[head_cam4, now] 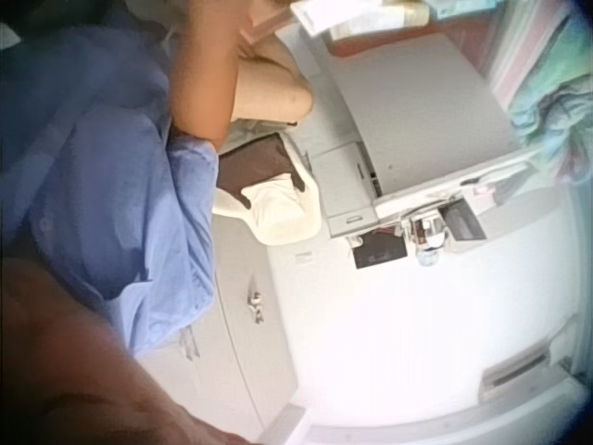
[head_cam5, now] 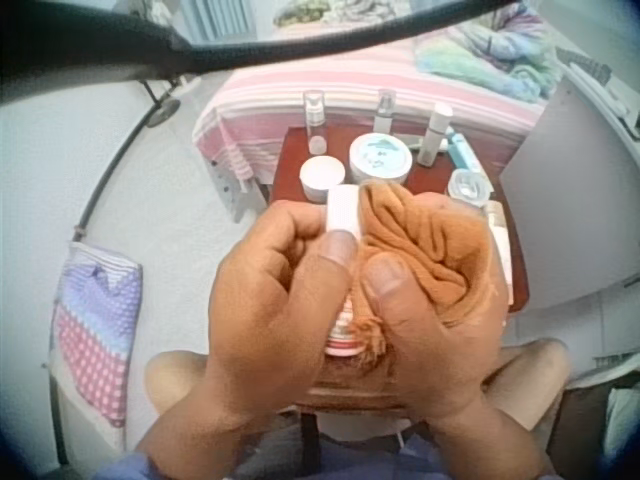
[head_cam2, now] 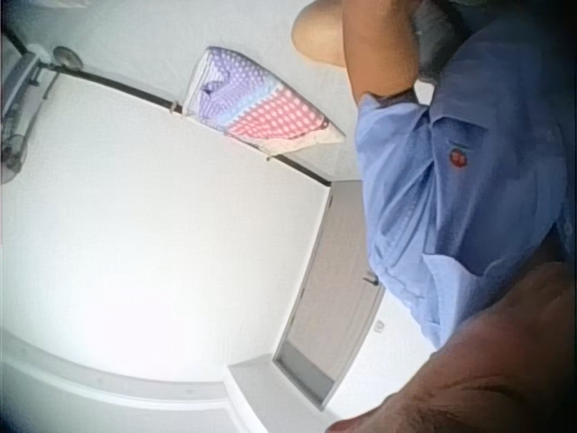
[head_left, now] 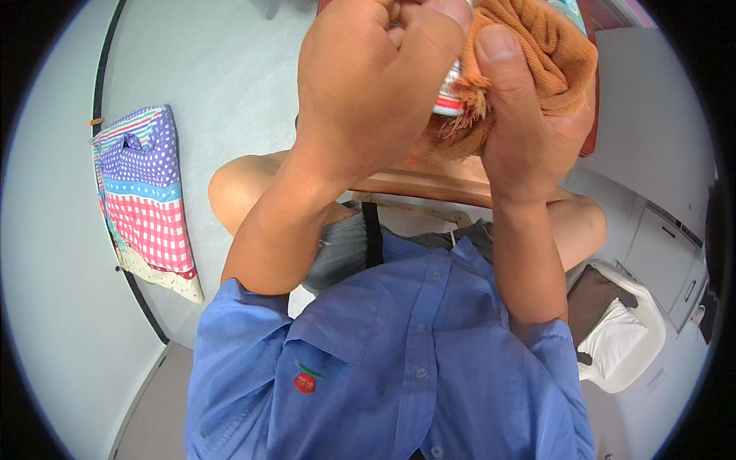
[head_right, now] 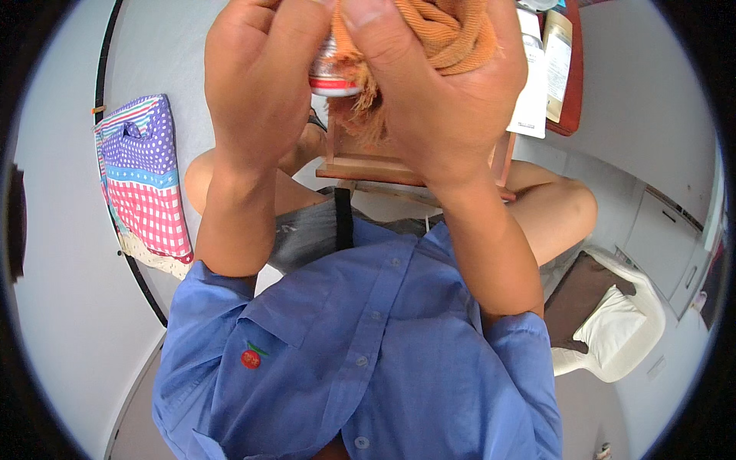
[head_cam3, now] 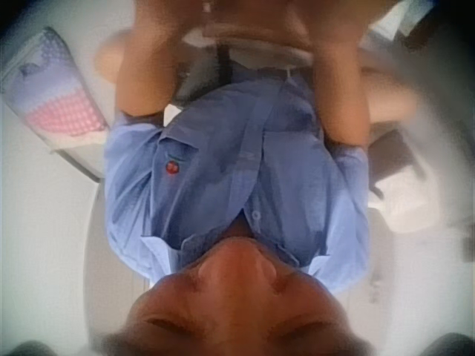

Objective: The person wipes cosmetic bottles and tubes using a cloth.

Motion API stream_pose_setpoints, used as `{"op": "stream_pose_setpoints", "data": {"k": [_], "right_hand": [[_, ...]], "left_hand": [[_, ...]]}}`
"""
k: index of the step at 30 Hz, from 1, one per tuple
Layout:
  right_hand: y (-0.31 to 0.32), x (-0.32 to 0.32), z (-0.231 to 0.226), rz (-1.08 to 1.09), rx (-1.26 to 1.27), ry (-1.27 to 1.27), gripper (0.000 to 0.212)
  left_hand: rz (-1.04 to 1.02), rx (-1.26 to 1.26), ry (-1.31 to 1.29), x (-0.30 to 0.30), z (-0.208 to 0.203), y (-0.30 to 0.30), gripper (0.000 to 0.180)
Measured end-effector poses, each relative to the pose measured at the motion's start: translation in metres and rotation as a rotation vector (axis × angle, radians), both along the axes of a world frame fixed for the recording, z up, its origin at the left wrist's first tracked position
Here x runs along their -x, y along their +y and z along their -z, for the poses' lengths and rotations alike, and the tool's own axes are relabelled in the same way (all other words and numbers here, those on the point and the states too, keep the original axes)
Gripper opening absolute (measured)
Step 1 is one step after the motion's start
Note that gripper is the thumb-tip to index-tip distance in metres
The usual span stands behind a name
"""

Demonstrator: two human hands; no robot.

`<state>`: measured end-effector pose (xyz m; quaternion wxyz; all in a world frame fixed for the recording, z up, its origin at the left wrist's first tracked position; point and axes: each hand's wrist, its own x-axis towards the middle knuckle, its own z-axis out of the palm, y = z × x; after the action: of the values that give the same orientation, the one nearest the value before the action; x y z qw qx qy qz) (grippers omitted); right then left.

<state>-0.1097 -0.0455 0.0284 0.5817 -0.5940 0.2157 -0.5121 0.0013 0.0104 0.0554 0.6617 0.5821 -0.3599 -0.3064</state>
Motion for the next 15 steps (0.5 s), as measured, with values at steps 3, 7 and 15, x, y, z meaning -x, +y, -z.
{"op": "stream_pose_setpoints", "data": {"k": [3, 7, 15], "right_hand": [[0.009, 0.001, 0.013, 0.057, 0.159, 0.080, 0.037], [0.024, 0.011, 0.013, -0.040, 0.173, 0.234, 0.037], [-0.027, 0.014, 0.009, 0.231, 0.038, 0.129, 0.034]], "left_hand": [[-0.053, -0.060, 0.011, -0.010, 0.011, 0.004, 0.019], [-0.007, 0.249, 0.317, -0.020, 0.043, -0.005, 0.027], [0.136, 0.136, 0.169, 0.040, 0.066, -0.014, 0.022]]}}
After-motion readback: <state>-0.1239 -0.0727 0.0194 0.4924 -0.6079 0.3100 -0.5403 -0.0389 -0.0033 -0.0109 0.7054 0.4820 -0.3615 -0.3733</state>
